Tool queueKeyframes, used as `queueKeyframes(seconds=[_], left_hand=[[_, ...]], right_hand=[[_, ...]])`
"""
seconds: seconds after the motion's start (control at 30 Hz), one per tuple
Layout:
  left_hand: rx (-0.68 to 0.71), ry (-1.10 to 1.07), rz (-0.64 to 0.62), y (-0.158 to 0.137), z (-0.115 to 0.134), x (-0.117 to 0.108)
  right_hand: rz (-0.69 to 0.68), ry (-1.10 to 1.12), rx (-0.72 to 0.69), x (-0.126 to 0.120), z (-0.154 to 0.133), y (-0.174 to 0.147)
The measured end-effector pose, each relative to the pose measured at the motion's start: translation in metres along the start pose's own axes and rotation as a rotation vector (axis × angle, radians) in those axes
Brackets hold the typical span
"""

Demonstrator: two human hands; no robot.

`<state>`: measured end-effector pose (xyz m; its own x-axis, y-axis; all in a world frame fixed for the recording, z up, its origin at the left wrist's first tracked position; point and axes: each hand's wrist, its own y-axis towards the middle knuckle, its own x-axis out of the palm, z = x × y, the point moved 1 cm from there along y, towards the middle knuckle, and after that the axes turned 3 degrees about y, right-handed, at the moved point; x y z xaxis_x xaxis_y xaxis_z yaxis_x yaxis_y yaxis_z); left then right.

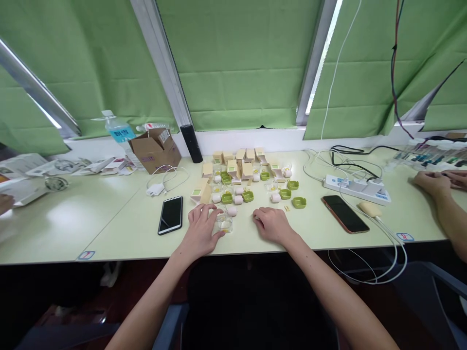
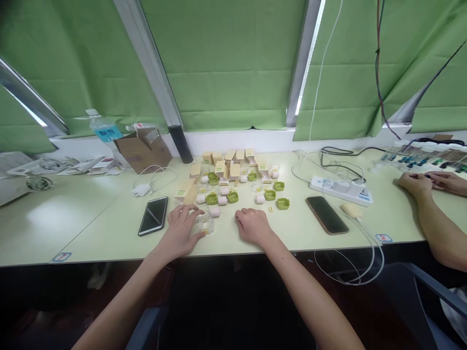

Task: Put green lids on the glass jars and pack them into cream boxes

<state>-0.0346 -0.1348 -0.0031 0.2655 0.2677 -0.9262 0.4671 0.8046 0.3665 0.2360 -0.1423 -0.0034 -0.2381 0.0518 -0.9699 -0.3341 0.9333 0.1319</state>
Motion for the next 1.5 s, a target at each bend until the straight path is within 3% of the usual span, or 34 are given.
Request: queueKeyframes(seconds=[0.2, 0.37, 0.47, 0.57, 0.77, 0.97, 1.13, 1.23, 1.4, 1.5], left_hand=[[0.019, -0.08, 0.02, 0.001, 0.0, -0.002], [0.063, -0.155, 0.018, -0.001, -0.002, -0.017], [0.044, -0.173, 0.058, 0.002, -0.009, -0.023], [0.013, -0.202, 0.104, 0.014, -0.021, -0.021], [-0.077, -0.25, 0.095, 0.07, -0.045, 0.001], [-0.136, -0.224, 0.066, 0.129, -0.048, 0.013], [-0.161, -0.248, 0.102, 0.151, -0.041, 0.018], [-0.162, -0.295, 0.145, 0.147, -0.04, 0.024], [-0.113, -0.298, 0.167, 0.135, -0.042, 0.03], [-0.101, -0.305, 0.197, 0.133, -0.042, 0.03]], right_hand=[[0.134, 0.067, -0.339, 0.002, -0.037, -0.005], [0.157, 0.023, -0.338, 0.018, -0.059, 0.003], [0.195, 0.031, -0.283, 0.018, -0.041, 0.006], [0.277, 0.099, -0.205, 0.007, -0.006, 0.006], [0.279, 0.057, -0.029, -0.009, 0.051, 0.013], [0.307, 0.087, -0.041, -0.013, 0.058, 0.016], [0.411, 0.122, -0.053, -0.028, 0.055, 0.035], [0.371, 0.063, -0.006, -0.038, 0.046, 0.059], [0.157, -0.021, 0.045, -0.049, 0.018, 0.092], [0.012, -0.093, -0.006, -0.047, -0.001, 0.1]])
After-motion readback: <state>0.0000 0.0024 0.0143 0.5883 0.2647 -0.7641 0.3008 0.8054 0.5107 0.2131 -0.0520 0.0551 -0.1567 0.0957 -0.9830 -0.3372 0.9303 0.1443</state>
